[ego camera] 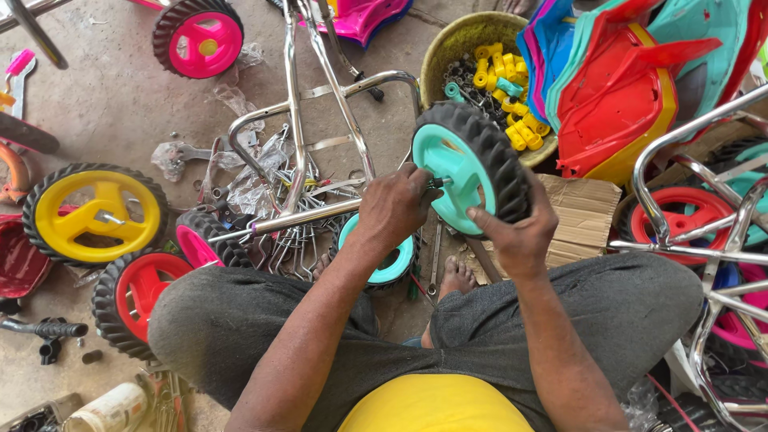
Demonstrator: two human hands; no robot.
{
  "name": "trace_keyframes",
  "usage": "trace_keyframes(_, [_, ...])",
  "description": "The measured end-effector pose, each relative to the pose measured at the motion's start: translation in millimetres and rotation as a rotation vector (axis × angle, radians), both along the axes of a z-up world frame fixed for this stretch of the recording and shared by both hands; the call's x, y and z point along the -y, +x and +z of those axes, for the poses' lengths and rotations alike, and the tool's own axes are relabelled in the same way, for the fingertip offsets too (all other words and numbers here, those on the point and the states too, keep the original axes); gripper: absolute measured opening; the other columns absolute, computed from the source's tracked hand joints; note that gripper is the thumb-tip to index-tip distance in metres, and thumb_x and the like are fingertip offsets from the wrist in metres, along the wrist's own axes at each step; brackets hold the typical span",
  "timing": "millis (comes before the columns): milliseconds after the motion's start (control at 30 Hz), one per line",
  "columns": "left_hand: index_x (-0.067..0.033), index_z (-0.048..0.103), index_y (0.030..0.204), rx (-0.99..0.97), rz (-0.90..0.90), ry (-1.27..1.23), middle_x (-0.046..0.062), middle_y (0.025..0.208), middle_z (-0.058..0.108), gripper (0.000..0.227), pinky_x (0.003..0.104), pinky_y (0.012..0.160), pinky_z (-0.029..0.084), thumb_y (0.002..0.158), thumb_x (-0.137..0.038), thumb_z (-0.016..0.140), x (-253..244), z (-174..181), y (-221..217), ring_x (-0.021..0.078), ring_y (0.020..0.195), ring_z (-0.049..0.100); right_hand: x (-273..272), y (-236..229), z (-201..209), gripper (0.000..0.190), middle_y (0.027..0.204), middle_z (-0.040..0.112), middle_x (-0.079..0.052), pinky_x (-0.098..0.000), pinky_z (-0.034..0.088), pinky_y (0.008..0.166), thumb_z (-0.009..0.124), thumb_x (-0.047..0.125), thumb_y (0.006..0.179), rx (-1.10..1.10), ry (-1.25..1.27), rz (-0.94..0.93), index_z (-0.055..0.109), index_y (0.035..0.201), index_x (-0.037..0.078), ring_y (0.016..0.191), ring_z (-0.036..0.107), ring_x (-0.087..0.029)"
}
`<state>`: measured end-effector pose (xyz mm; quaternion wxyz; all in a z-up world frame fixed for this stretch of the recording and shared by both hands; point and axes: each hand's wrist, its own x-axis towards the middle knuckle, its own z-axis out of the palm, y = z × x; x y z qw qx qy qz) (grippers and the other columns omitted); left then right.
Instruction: The person assembles a child's tricycle by attaching a metal axle to the frame, inserting a wheel, and securing it with a nut. They then attach a pedal to the axle and tighten it.
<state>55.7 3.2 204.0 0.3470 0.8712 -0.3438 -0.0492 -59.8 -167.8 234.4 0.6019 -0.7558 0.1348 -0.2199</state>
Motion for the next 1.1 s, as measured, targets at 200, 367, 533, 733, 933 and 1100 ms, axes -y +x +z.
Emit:
trace_keyframes(200, [-0.0034, 0.072, 0.099, 0.059, -0.06, -0.083, 0.016, 0.093, 0.067, 0.018, 0.049, 0.065, 0.055, 0.09, -0.019, 0.072, -5.9, -5.9, 4.3, 0.0363, 0.076, 0.07, -23.4, -4.1, -3.3, 0.07, 0.126, 0.065, -0.01, -0.0311, 0.059, 0.1, 0.086, 0.003, 0.082, 0.064, 0.032, -0.028, 0.051, 0.142, -0.005, 0.112, 0.067, -0.016])
trace_keyframes(367, [-0.0027, 0.071, 0.102, 0.041, -0.063, -0.018, 0.019, 0.093, 0.066, 0.015, 0.049, 0.065, 0.055, 0.09, -0.011, 0.068, -5.1, -4.4, 3.4, 0.0375, 0.078, 0.07, -39.0, -9.1, -19.0, 0.076, 0.131, 0.062, -0.012, -0.0306, 0.061, 0.098, 0.087, 0.007, 0.085, 0.089, -0.137, -0.074, 0.045, 0.148, -0.004, 0.114, 0.068, -0.019])
trace_keyframes(533, [-0.0005, 0.069, 0.1, -0.002, -0.047, -0.004, 0.019, 0.094, 0.066, 0.017, 0.049, 0.067, 0.057, 0.087, -0.011, 0.07, -4.3, -2.6, 4.7, 0.0372, 0.081, 0.071, -48.5, -11.8, -26.6, 0.076, 0.13, 0.064, -0.012, -0.0315, 0.064, 0.095, 0.087, 0.007, 0.086, 0.089, -0.234, -0.064, 0.045, 0.149, -0.002, 0.112, 0.071, -0.021])
trace_keyframes(733, [0.0008, 0.065, 0.099, 0.041, -0.078, -0.007, 0.019, 0.096, 0.065, 0.018, 0.049, 0.071, 0.057, 0.085, -0.01, 0.069, -5.5, -5.7, 8.7, 0.0387, 0.086, 0.071, -58.2, -12.3, -26.1, 0.082, 0.129, 0.065, -0.012, -0.0304, 0.064, 0.094, 0.088, 0.01, 0.085, 0.064, -0.231, -0.055, 0.042, 0.152, -0.002, 0.11, 0.072, -0.019])
trace_keyframes(933, [-0.0038, 0.067, 0.098, 0.022, -0.04, -0.054, 0.018, 0.099, 0.066, 0.014, 0.051, 0.071, 0.055, 0.086, -0.011, 0.068, -8.2, -7.9, 1.1, 0.0407, 0.087, 0.07, -50.0, -22.4, -43.2, 0.073, 0.117, 0.061, -0.008, -0.028, 0.06, 0.083, 0.082, 0.024, 0.089, 0.115, -0.088, 0.067, 0.044, 0.144, -0.005, 0.096, 0.064, -0.015])
trace_keyframes(1100, [-0.003, 0.065, 0.103, 0.003, -0.056, -0.033, 0.017, 0.1, 0.065, 0.017, 0.05, 0.071, 0.055, 0.091, -0.015, 0.067, -10.2, 0.7, 2.1, 0.0385, 0.086, 0.07, 17.1, -10.8, -59.1, 0.04, 0.117, 0.067, -0.006, -0.026, 0.059, 0.091, 0.041, 0.028, 0.117, 0.132, 0.456, 0.127, 0.063, 0.128, -0.004, 0.105, 0.066, -0.013])
